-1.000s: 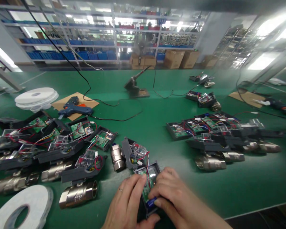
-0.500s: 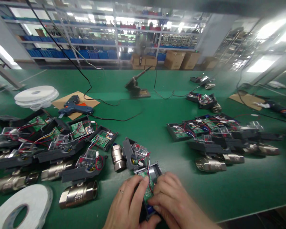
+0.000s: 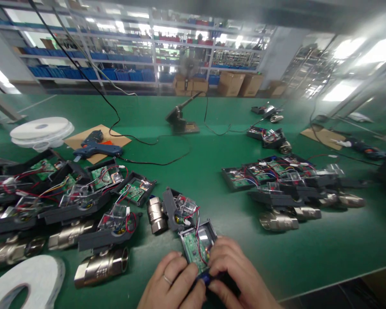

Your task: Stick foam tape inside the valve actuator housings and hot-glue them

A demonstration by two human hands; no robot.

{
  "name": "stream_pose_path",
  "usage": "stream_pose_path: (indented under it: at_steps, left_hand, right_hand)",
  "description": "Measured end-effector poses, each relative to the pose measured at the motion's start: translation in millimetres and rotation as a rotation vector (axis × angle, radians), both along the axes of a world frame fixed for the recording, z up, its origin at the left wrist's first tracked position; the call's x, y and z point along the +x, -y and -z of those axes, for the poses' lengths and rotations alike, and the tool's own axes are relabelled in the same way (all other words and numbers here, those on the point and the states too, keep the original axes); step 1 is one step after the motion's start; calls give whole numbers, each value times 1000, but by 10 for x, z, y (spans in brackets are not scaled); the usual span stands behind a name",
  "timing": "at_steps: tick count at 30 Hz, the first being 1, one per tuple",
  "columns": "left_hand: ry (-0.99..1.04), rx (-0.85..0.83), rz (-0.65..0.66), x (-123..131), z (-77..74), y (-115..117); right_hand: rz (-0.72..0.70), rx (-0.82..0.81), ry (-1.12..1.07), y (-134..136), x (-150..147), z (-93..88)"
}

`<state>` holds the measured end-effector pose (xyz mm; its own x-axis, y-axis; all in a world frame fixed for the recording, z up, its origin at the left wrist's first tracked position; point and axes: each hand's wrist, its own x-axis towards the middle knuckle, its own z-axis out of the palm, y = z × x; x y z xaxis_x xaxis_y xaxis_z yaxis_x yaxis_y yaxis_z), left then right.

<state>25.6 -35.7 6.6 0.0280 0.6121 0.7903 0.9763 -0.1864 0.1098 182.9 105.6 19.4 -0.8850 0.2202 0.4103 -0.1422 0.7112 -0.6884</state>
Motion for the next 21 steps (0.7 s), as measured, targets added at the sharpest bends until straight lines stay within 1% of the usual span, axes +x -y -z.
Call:
stream_pose_path:
  at_steps: [4, 6, 15, 21]
  left_hand:
    - [-18, -5, 25, -10, 1, -39]
    - [-16, 5, 35, -11, 8, -56]
    - [-24, 11, 44, 13, 90, -82]
    - [-49, -34, 53, -19, 140, -52]
  right_hand:
    - [51, 120, -41, -19, 57, 14]
    - [54, 169, -45, -30, 76, 25]
    - [-1, 179, -32, -47, 47, 47]
    - [57, 235, -72, -34, 57, 47]
